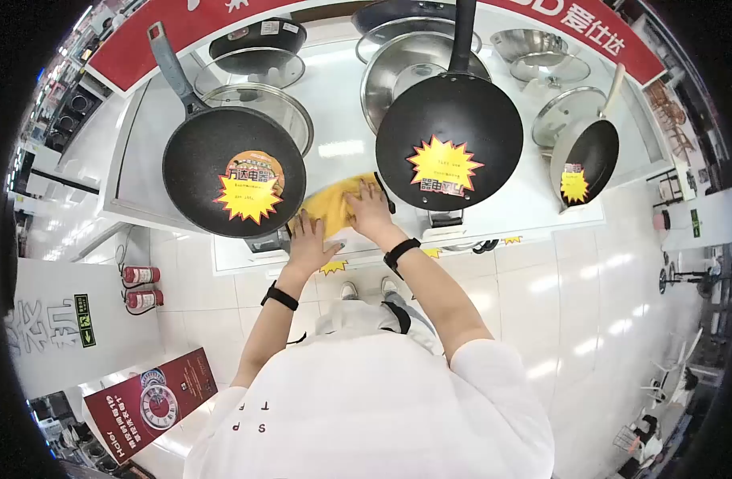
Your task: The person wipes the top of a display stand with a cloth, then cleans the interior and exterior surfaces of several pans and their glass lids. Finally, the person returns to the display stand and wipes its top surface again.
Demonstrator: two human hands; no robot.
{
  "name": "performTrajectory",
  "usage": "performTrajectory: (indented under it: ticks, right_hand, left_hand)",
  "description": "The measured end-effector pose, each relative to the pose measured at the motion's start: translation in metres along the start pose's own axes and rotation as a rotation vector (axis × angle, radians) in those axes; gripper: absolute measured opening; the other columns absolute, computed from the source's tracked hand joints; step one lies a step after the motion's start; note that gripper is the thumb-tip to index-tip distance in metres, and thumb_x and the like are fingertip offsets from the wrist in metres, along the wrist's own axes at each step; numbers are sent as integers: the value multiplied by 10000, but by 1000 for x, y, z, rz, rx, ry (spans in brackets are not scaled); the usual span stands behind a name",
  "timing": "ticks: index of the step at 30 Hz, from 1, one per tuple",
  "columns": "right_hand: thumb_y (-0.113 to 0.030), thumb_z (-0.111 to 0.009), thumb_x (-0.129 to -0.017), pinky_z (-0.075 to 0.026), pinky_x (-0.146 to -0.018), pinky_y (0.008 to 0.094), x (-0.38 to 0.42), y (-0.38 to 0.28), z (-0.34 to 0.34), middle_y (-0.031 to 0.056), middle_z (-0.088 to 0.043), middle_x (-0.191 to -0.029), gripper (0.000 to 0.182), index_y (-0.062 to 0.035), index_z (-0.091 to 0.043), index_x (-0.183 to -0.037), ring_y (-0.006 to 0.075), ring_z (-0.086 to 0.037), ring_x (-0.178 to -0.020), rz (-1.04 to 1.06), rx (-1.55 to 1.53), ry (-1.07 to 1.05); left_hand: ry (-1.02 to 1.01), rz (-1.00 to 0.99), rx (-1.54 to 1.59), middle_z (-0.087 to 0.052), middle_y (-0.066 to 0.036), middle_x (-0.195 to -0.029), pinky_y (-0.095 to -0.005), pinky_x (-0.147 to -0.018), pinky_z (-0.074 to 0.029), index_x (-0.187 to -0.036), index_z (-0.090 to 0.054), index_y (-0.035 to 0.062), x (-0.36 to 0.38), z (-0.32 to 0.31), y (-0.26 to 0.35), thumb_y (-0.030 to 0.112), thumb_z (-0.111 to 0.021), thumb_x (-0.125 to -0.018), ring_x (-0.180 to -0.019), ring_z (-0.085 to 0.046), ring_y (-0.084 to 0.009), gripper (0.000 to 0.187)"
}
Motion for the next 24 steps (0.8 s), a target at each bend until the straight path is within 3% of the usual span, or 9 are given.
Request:
performTrajectory:
  ticks: [3, 5, 9, 14, 16, 18, 21, 24]
  right_hand:
    - [-272, -762, -826, -303, -1212, 574, 17, 5, -3, 258, -355, -1622, 727, -229, -518, -1510, 458, -324, -1507, -14, 25, 75]
    - [-236, -752, -835, -320, -1202, 588, 37, 1, 4, 248, -382, -1605, 691, -223, -537, -1492, 454, -354, -1489, 85, -41, 153]
    - [-203, -758, -837, -345, -1212, 534, 94, 0, 22, 221, -371, -1615, 650, -219, -573, -1460, 431, -369, -1486, 88, -98, 74]
    - [-278, -758, -865, -334, -1219, 543, 135, 12, 17, 224, -316, -1651, 710, -210, -507, -1525, 440, -341, -1501, 124, -105, 1]
    - [-317, -752, -878, -322, -1219, 563, 134, 6, 24, 222, -299, -1661, 720, -209, -489, -1540, 440, -321, -1514, 130, -125, 3]
    - [-433, -732, -896, -295, -1206, 623, 127, 7, 21, 214, -271, -1676, 754, -215, -456, -1563, 407, -283, -1541, -49, 2, -51]
    - [-512, -715, -891, -271, -1188, 673, 97, 14, 12, 236, -238, -1685, 822, -207, -410, -1591, 417, -245, -1556, -131, 40, -15]
    - [-492, -714, -894, -212, -1218, 653, 47, 25, -5, 267, -227, -1682, 854, -164, -378, -1608, 448, -215, -1560, -129, 112, 64]
  left_hand:
    - [41, -46, -98, -271, -421, -1581, -607, -1201, -296, -1484, -464, -20, 11, -6, 3, 623, -712, -858, -1464, -289, -590, 931]
    - [37, -63, -91, -266, -404, -1589, -597, -1208, -290, -1490, -456, -20, 25, -2, 11, 602, -732, -850, -1476, -278, -569, 934]
    - [-34, -144, -87, -262, -366, -1606, -592, -1228, -263, -1537, -418, -7, 67, -3, 21, 555, -760, -846, -1495, -241, -549, 954]
    - [-140, -244, 38, -217, -332, -1645, -576, -1231, -276, -1557, -409, 34, 94, -1, 36, 484, -783, -844, -1531, -203, -519, 922]
    - [-169, -246, 52, -213, -347, -1637, -572, -1242, -254, -1563, -397, 30, 89, -6, 37, 490, -766, -868, -1533, -182, -530, 912]
    - [-71, -252, 144, -193, -335, -1653, -590, -1231, -268, -1545, -415, 32, 73, -6, 33, 430, -825, -806, -1540, -177, -524, 934]
    - [-52, -229, 89, -196, -354, -1640, -600, -1237, -245, -1534, -418, 26, 33, -9, 29, 433, -828, -800, -1539, -159, -543, 934]
    - [21, -188, 56, -226, -405, -1602, -616, -1233, -230, -1504, -420, -18, -14, -1, 26, 460, -799, -826, -1508, -182, -593, 912]
Point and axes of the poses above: each hand's wrist, its own x-axis away from the middle knuckle, its own z-axis out of the back of the hand, y = z × x, the point moved 9 cm from there along -x, towards the middle knuckle
